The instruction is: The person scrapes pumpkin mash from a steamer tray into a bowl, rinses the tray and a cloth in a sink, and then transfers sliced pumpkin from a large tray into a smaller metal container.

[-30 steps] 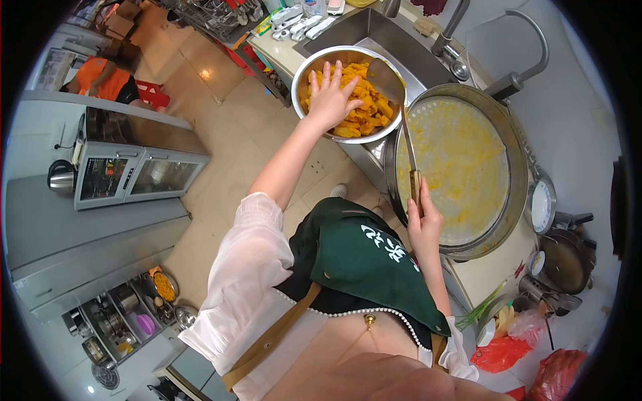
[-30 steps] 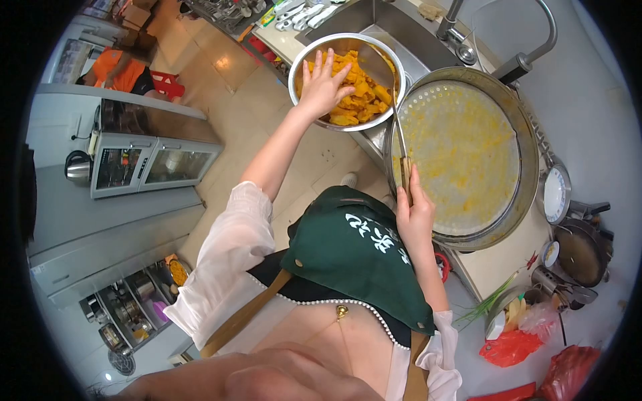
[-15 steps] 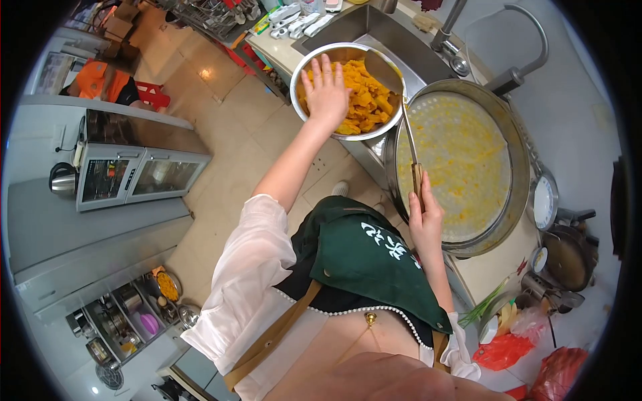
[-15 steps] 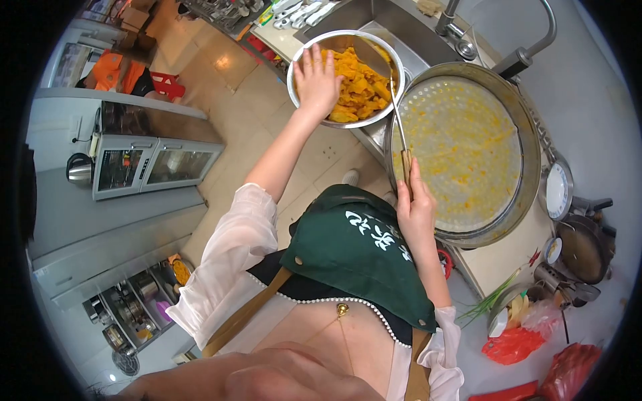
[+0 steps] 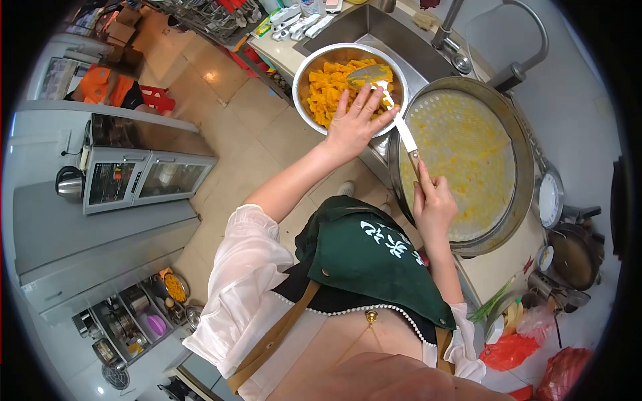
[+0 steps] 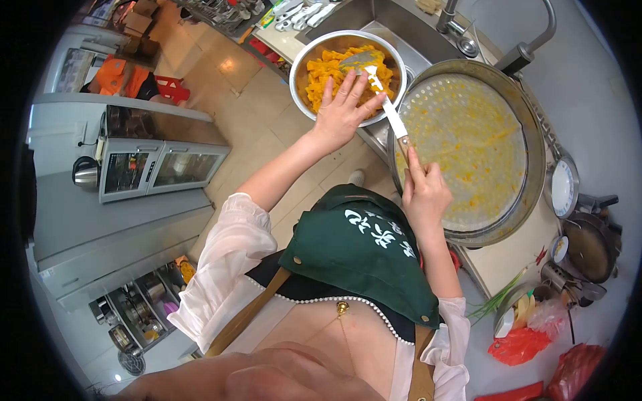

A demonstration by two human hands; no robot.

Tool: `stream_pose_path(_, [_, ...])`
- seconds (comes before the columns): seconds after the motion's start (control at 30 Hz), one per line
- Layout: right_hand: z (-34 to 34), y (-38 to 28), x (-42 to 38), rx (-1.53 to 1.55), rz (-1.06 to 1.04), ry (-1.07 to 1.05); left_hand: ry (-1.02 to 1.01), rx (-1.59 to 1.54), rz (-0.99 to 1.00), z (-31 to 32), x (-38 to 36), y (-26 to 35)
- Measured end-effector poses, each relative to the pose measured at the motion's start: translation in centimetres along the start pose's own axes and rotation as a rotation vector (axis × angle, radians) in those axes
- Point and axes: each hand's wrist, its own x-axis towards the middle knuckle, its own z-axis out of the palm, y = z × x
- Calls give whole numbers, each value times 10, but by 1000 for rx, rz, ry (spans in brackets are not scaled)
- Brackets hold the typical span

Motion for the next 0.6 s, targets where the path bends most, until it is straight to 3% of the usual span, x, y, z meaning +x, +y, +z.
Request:
stream_pose_path(0.1, [-2, -2, 0, -6, 4, -32, 3, 1, 30, 10, 2, -2])
stream_pose_path(0.2, [1, -1, -5, 6, -15, -6, -81, -11, -64, 6, 8, -17])
stream_pose_path(0.3, [1, 0, -10, 19, -21, 3, -35, 97, -100, 13, 10, -34])
stream_pose_path(0.6, [2, -3, -13, 16, 1, 0, -90, -73, -245, 19, 9, -32])
